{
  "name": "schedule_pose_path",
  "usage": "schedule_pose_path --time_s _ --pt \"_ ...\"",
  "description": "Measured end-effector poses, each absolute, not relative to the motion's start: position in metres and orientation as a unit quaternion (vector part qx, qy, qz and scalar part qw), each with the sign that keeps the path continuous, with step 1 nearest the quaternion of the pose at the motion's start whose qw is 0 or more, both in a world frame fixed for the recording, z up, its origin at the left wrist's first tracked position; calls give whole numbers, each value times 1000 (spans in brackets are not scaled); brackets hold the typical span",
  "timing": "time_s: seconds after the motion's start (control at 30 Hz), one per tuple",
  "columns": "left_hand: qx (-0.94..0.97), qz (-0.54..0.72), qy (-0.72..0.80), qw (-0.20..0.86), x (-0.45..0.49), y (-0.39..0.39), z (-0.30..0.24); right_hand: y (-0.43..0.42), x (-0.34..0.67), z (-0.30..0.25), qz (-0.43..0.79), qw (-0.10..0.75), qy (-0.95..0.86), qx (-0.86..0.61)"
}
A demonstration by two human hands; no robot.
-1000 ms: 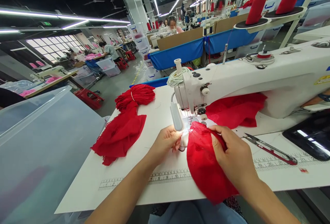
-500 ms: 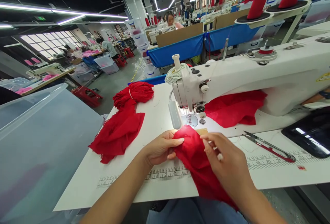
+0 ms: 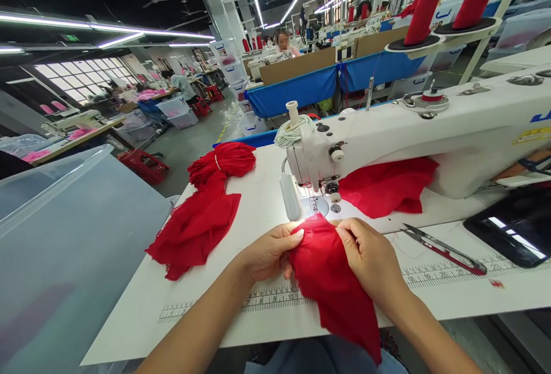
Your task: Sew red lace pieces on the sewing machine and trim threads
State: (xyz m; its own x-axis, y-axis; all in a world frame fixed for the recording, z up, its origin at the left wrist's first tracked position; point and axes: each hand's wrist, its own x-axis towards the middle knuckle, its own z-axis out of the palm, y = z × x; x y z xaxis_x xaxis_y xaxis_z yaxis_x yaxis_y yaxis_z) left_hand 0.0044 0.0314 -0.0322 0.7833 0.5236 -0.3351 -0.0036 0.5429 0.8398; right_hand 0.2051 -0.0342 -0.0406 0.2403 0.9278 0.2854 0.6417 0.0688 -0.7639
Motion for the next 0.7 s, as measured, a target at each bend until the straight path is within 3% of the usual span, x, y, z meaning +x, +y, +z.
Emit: schedule_pose_path --time_s 0.1,0.17,0.33,0.47,0.6,0.7 --pt "547 124 279 779 7 24 -24 -43 208 -40 176 482 -601 -613" --pt "623 91 237 740 11 17 -17 -52 207 -35 209 471 -649 -560" --pt "678 88 314 659 17 3 -6 -73 215 -12 315 259 -723 -557" --pt "677 10 332 656 21 -5 -2 -86 246 3 334 351 -668 -565" --pt "680 3 377 628 46 -19 5 -90 280 6 364 403 -611 -576" --pt "590 49 415 691 78 -24 10 -78 301 2 371 442 -538 -615"
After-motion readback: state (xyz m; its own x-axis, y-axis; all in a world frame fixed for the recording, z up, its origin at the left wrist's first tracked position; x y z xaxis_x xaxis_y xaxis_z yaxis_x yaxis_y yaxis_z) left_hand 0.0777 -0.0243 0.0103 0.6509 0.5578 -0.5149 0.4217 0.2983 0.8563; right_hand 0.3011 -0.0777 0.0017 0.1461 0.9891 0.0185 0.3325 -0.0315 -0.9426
